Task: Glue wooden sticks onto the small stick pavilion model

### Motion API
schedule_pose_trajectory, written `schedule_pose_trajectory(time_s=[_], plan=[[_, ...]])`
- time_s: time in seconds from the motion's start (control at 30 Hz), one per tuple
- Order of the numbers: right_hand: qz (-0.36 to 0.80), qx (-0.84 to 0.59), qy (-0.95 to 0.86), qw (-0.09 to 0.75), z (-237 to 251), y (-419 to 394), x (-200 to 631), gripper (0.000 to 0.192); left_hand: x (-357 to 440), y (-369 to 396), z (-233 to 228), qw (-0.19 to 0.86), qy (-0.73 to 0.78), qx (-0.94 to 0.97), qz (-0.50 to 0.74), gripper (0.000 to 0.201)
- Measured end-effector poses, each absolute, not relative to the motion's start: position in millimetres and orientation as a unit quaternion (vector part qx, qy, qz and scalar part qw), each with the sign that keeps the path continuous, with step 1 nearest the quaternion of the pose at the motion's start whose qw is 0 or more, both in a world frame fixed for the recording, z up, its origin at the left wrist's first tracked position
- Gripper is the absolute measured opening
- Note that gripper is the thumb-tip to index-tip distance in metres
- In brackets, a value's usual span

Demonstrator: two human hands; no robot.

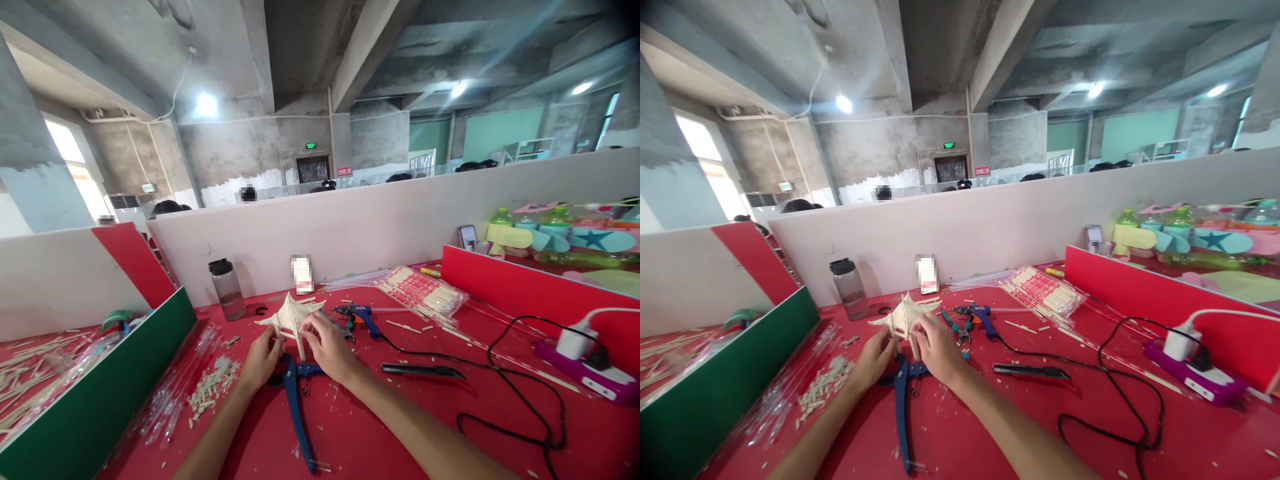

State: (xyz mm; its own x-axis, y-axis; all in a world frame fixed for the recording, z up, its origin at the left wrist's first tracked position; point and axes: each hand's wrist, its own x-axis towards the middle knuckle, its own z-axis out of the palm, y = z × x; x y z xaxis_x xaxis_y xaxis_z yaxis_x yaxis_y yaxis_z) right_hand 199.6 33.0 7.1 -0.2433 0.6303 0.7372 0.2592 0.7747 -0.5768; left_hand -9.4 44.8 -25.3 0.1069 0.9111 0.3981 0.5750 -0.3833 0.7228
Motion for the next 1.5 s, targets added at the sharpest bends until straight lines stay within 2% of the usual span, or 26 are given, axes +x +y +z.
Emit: schedule_pose_trajectory(time_s=[0.6,0.9,1.2,1.4,1.5], plan=[[0.162,-0.303,-0.771,0.535,9.2,28.6,201.5,0.004,-7.7,43.6,-23.5,0.203,0.513,0.711,0.436,0.033],[0.124,-0.279,-0.796,0.523,14.3,22.7,208.8,0.017,-7.2,41.1,-23.2,0.209,0.509,0.71,0.44,0.032],[0.123,-0.274,-0.801,0.519,14.0,22.2,209.7,0.02,-7.3,42.8,-24.9,0.208,0.508,0.71,0.442,0.032],[0.145,-0.283,-0.776,0.545,17.0,24.5,212.6,0.014,-6.0,41.6,-23.2,0.206,0.513,0.706,0.442,0.032],[0.175,-0.306,-0.747,0.564,18.5,28.9,215.5,0.003,-6.1,41.2,-22.8,0.206,0.512,0.708,0.441,0.033]])
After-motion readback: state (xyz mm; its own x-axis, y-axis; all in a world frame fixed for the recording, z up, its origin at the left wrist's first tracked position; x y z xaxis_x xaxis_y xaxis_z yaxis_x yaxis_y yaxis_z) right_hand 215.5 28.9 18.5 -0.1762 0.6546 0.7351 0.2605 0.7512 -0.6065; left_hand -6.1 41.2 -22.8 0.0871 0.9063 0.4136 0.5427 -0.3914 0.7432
